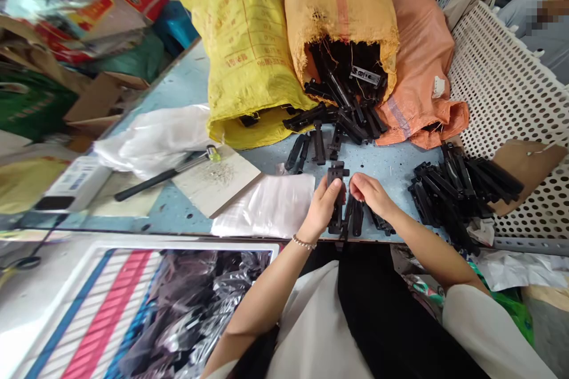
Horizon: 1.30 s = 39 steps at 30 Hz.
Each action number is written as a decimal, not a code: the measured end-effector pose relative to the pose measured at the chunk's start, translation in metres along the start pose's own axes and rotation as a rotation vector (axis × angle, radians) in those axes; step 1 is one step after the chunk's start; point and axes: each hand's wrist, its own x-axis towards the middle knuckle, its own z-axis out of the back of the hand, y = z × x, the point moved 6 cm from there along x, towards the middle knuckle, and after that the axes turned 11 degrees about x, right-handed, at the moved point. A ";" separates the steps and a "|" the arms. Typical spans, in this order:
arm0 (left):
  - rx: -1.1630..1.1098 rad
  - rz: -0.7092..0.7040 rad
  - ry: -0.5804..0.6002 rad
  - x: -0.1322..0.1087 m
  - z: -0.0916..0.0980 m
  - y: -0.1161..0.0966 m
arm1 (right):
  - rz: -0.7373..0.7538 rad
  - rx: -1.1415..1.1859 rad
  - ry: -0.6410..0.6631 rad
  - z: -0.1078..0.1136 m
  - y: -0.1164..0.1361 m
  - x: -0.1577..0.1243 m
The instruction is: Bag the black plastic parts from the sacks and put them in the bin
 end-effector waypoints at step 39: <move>0.188 -0.207 -0.173 0.030 0.008 0.035 | 0.248 -0.703 -0.177 0.009 -0.011 0.027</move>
